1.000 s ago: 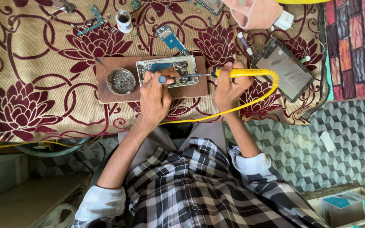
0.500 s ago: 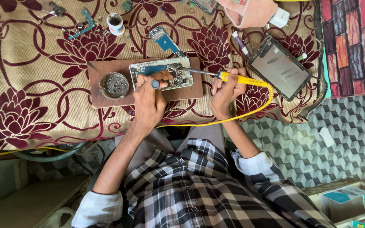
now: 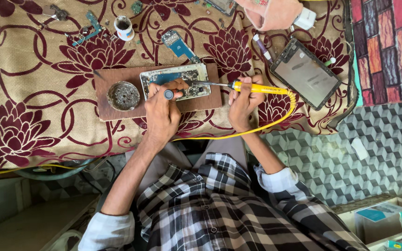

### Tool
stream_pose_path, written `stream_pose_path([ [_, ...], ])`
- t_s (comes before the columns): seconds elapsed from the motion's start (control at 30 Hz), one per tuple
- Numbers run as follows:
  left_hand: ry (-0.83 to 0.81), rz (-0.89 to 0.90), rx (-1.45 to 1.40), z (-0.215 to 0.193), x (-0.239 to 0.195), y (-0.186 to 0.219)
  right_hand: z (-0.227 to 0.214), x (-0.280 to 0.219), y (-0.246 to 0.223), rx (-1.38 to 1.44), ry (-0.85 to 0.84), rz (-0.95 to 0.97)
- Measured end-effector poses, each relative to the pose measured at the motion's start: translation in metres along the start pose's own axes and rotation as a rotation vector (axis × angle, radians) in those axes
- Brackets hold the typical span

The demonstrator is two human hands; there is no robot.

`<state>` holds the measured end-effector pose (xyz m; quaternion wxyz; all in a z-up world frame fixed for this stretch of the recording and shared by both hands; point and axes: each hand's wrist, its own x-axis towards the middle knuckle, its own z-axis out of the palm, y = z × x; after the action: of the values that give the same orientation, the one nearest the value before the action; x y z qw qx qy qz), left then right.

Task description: The person uses a soldering iron and a desoldering pump to remove components from a circuit board. They repeatedly heat solder joints and use the pump to extract molten solder, working on a single board throughout the clip.

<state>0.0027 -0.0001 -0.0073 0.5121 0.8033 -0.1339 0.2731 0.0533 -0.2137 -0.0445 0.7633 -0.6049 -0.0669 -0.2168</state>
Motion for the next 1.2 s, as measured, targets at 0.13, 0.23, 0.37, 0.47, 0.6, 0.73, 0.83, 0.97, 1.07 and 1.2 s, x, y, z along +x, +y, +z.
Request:
stream_pose_path([
  [0.13, 0.004, 0.004, -0.038, -0.002, 0.001, 0.005, 0.001, -0.002, -0.001, -0.075, 0.014, 0.000],
  [0.23, 0.001, -0.009, -0.018, -0.003, 0.003, 0.007, -0.001, -0.002, 0.002, -0.067, 0.018, -0.005],
  [0.37, 0.004, -0.013, 0.006, -0.004, 0.003, 0.009, -0.006, 0.000, 0.007, -0.061, 0.074, -0.028],
  [0.47, 0.005, -0.009, 0.010, -0.003, 0.003, 0.007, -0.005, 0.001, 0.010, 0.025, 0.058, -0.025],
  [0.6, 0.018, 0.049, 0.011, 0.000, 0.002, 0.001, -0.003, -0.001, 0.008, -0.014, -0.010, -0.043],
  [0.73, 0.000, 0.002, 0.030, 0.000, -0.002, -0.001, 0.002, 0.002, 0.005, -0.031, -0.016, -0.064],
  [0.83, 0.021, 0.028, 0.024, 0.001, -0.001, -0.001, 0.002, 0.002, 0.001, -0.008, -0.010, -0.048],
  [0.97, 0.028, 0.030, 0.031, 0.000, 0.003, 0.003, 0.001, 0.002, 0.001, -0.019, 0.008, -0.060],
  [1.07, 0.011, 0.000, 0.031, -0.003, 0.004, 0.006, 0.000, 0.002, 0.004, -0.011, 0.016, -0.071],
  [1.2, 0.001, -0.007, -0.014, -0.006, 0.003, 0.012, -0.002, -0.002, 0.007, -0.048, -0.009, -0.090],
])
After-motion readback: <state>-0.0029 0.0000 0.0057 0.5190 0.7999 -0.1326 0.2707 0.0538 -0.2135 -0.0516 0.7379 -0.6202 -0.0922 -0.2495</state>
